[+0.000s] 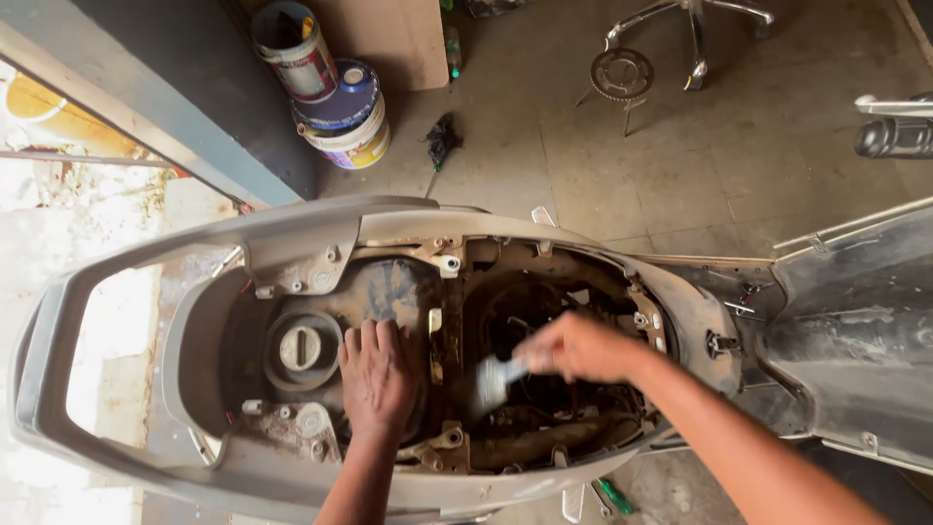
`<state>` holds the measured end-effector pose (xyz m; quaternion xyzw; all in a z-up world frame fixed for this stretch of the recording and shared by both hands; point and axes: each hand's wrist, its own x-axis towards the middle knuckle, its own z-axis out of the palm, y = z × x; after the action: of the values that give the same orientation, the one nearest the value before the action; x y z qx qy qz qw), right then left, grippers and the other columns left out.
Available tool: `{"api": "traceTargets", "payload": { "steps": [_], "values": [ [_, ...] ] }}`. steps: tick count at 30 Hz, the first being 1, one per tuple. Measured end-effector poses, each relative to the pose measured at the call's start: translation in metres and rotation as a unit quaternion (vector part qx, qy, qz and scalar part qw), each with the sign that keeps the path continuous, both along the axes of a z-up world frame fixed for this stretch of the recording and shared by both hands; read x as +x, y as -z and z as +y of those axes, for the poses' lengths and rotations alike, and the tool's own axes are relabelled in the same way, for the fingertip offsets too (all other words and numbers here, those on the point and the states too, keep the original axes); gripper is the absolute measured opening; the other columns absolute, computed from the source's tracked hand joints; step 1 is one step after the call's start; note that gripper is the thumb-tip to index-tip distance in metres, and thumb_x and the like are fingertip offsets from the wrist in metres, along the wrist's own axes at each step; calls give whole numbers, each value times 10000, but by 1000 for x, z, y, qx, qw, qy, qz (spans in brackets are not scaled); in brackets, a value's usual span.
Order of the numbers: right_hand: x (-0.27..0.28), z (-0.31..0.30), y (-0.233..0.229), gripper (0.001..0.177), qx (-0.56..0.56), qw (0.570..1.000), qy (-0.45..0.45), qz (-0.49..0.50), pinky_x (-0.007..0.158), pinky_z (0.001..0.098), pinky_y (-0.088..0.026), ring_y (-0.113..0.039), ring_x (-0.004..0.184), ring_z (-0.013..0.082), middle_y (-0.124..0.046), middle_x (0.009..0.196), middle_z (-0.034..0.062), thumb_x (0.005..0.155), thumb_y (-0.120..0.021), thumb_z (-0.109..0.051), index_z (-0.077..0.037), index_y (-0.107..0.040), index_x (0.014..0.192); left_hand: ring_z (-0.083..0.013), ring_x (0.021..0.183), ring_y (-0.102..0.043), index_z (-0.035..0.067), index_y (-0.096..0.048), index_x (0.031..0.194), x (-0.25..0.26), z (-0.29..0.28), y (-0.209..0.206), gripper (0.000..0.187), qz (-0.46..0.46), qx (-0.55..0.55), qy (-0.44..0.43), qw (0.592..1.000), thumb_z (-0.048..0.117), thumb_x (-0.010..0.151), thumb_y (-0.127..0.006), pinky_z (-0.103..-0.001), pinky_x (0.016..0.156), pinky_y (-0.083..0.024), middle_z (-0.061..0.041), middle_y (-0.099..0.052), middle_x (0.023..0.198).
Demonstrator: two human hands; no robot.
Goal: The person unscrews and removes the body panels of a scooter and then uses a brush and a liquid from a bottle to clean the internal engine components and frame.
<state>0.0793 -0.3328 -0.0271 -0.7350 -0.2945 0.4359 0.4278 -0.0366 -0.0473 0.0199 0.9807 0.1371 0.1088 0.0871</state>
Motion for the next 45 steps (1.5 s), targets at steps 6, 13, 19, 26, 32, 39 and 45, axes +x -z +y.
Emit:
{"api": "traceTargets", "payload": {
  "steps": [6, 13, 19, 26, 32, 39, 45],
  "values": [
    [20, 18, -30, 314, -68, 913, 379, -134, 454, 337, -384, -482, 484, 155, -759, 742, 78, 989, -647, -269, -164, -775, 1255, -352, 939, -543, 63, -567, 967, 2, 1, 0, 217, -2, -2, -1, 1000, 278, 982, -544, -499, 844, -433, -143, -579, 940],
    [29, 23, -65, 303, -54, 988, 142, -18, 508, 330, -442, -518, 516, 125, -784, 754, 46, 941, -678, -251, -167, -800, 1205, -327, 912, -548, 66, -566, 984, 5, 5, -1, 243, 41, -17, -9, 999, 300, 1003, -504, -486, 838, -441, -138, -579, 926],
    [44, 56, -81, 249, -21, 984, 96, -151, 642, 343, -547, -665, 694, 167, -815, 904, 92, 989, -676, -234, -122, -799, 1175, -333, 939, -546, 64, -569, 1014, 4, 1, -5, 226, 24, -37, -2, 999, 275, 962, -507, -477, 851, -437, -138, -589, 967],
    [20, 100, -100, 239, 46, 990, 15, -130, 831, 336, -628, -775, 915, 181, -768, 1177, 94, 988, -669, -221, -98, -751, 1176, -346, 949, -539, 62, -563, 1026, -3, 8, -4, 200, -43, -96, -17, 994, 255, 975, -540, -487, 851, -435, -144, -567, 965],
    [18, 138, -112, 264, -197, 952, 96, -216, 661, 396, -588, -687, 706, 221, -792, 852, 117, 1070, -558, -193, -54, -779, 1029, -367, 939, -525, 26, -527, 1081, -8, 14, 2, 195, -129, -195, -40, 972, 197, 988, -547, -486, 837, -442, -178, -533, 962],
    [14, 160, -103, 278, 27, 958, 187, -217, 601, 375, -533, -623, 617, 127, -759, 708, 26, 996, -619, -291, -59, -768, 1032, -420, 1047, -524, -19, -529, 1162, -29, 29, 14, 224, -306, -242, -74, 918, 161, 1028, -539, -490, 932, -440, -239, -547, 1109],
    [-17, 160, -149, 328, -181, 966, 35, -180, 555, 393, -498, -586, 542, 173, -699, 637, 141, 983, -667, -315, -36, -814, 894, -287, 944, -597, 4, -595, 1095, -99, 35, 1, 145, -306, -384, -178, 853, 119, 1018, -554, -356, 861, -491, -152, -595, 1045]
  ]
}}
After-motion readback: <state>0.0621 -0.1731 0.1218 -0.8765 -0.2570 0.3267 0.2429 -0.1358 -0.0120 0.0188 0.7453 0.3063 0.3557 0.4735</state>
